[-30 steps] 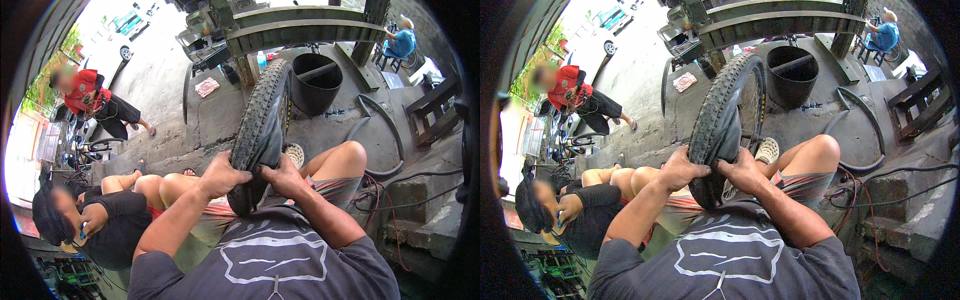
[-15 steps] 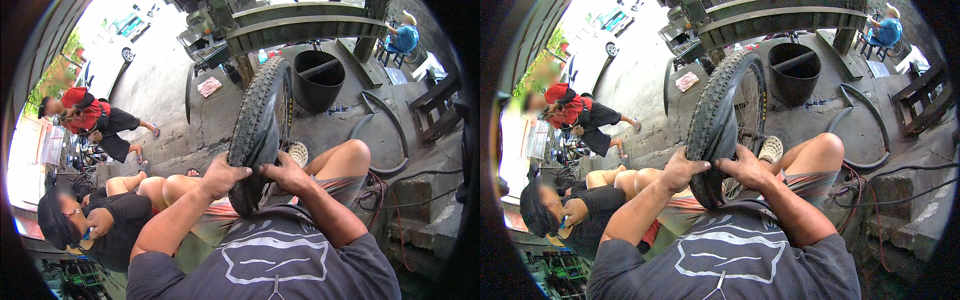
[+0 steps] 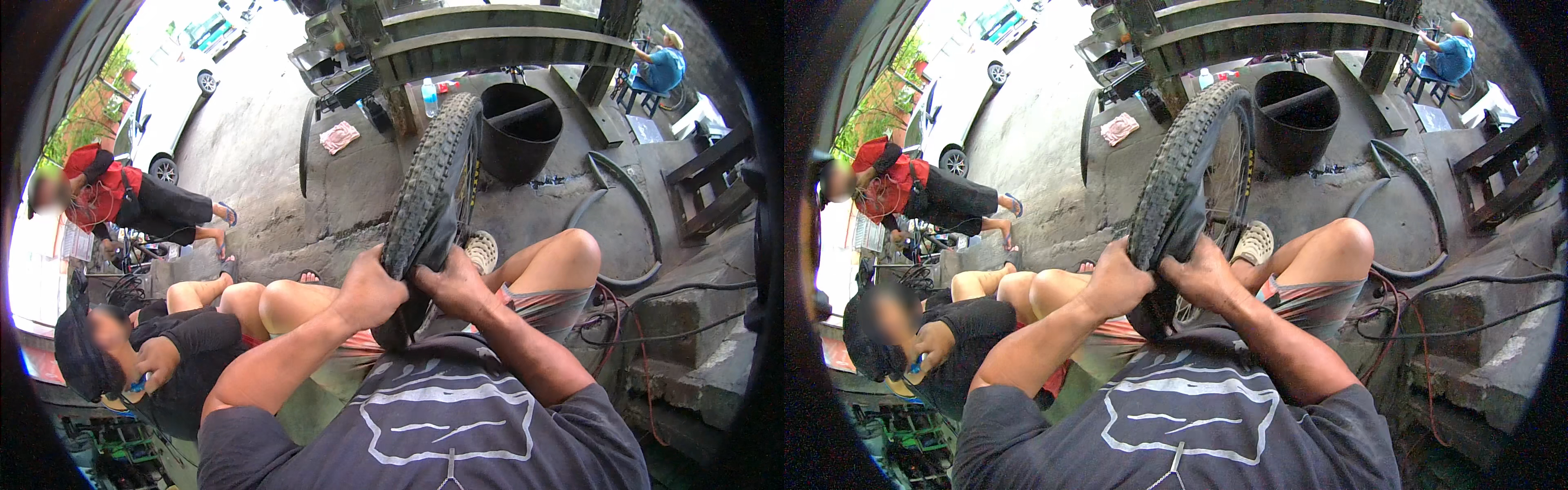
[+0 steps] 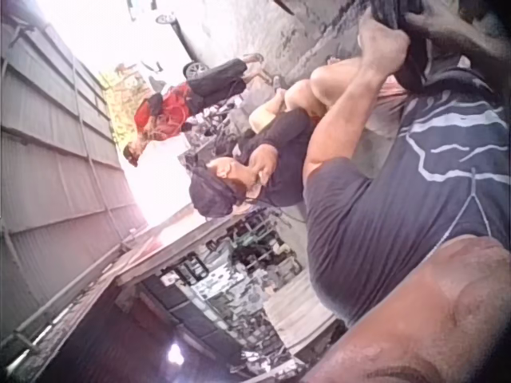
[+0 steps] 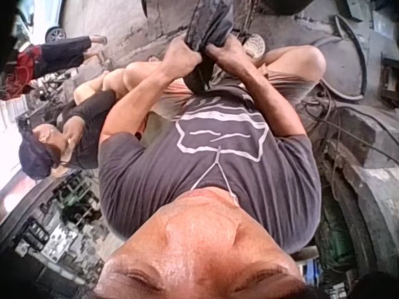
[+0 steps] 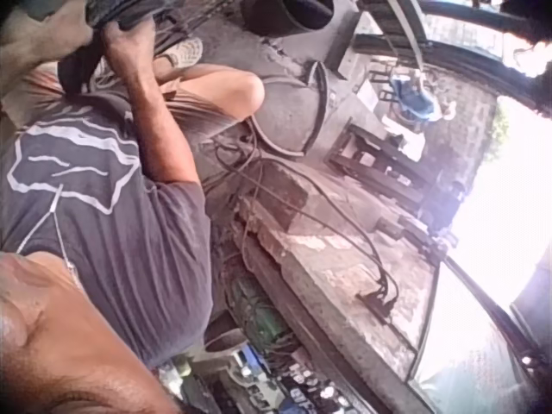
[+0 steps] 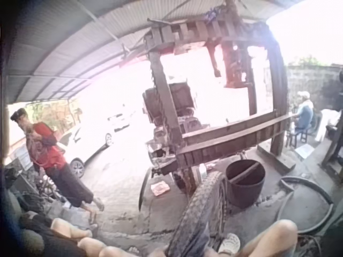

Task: The person is seated on the ground in a bicycle repair shop, working on a bicycle wheel. They are using their hands to manipulate the tire and inner tube, attempting to seat the tire onto the rim.

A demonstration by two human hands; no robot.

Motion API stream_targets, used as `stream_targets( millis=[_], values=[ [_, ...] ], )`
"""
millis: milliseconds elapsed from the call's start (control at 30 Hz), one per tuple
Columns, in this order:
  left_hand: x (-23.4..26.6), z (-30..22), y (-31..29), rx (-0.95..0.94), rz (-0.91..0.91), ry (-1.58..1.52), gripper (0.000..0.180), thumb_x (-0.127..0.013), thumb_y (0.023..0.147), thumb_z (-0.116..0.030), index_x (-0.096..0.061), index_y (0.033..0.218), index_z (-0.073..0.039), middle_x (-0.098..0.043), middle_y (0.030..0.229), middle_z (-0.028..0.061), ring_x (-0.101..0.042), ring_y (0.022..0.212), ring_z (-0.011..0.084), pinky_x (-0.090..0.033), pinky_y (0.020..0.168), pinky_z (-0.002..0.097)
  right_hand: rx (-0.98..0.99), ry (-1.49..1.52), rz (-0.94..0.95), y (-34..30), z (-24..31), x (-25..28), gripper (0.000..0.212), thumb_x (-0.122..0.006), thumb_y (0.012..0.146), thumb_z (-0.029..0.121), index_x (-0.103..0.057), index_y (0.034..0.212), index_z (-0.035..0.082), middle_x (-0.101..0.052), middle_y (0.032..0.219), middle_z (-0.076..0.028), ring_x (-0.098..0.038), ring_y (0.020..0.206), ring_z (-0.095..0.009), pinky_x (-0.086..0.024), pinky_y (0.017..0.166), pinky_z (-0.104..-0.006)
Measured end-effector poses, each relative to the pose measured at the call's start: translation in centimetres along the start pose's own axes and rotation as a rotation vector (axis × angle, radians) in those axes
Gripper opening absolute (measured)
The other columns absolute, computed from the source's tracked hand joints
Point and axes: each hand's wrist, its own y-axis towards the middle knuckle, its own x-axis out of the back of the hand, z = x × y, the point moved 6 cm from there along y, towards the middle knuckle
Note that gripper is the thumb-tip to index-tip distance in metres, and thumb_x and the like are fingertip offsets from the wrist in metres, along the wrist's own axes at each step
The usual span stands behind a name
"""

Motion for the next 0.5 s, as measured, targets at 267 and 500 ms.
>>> stream_targets(
  millis=[267,500],
  values=[
    [0.5,2.0,-1.4,-0.043,-0.023,-0.317,0.039,-0.069,0.085,0.008,-0.074,0.124,0.011,-0.082,0.111,0.0079,-0.075,0.100,0.0144,-0.061,0.093,0.0339,-0.013,-0.044,0.062,0.1,1.1,-0.4,0.048,-0.070,0.093,0.015,-0.071,0.137,-0.005,-0.083,0.124,-0.020,-0.078,0.118,-0.028,-0.058,0.108,-0.0425],
    [0.8,3.4,-1.3,0.065,0.112,-0.573,0.042,-0.074,0.088,0.010,-0.075,0.130,0.008,-0.082,0.119,0.0078,-0.076,0.104,0.0175,-0.061,0.099,0.0348,0.009,-0.053,0.117,-0.2,1.2,-0.2,0.050,-0.071,0.093,0.018,-0.073,0.137,-0.006,-0.082,0.127,-0.021,-0.077,0.119,-0.029,-0.057,0.110,-0.0429]
  ],
)
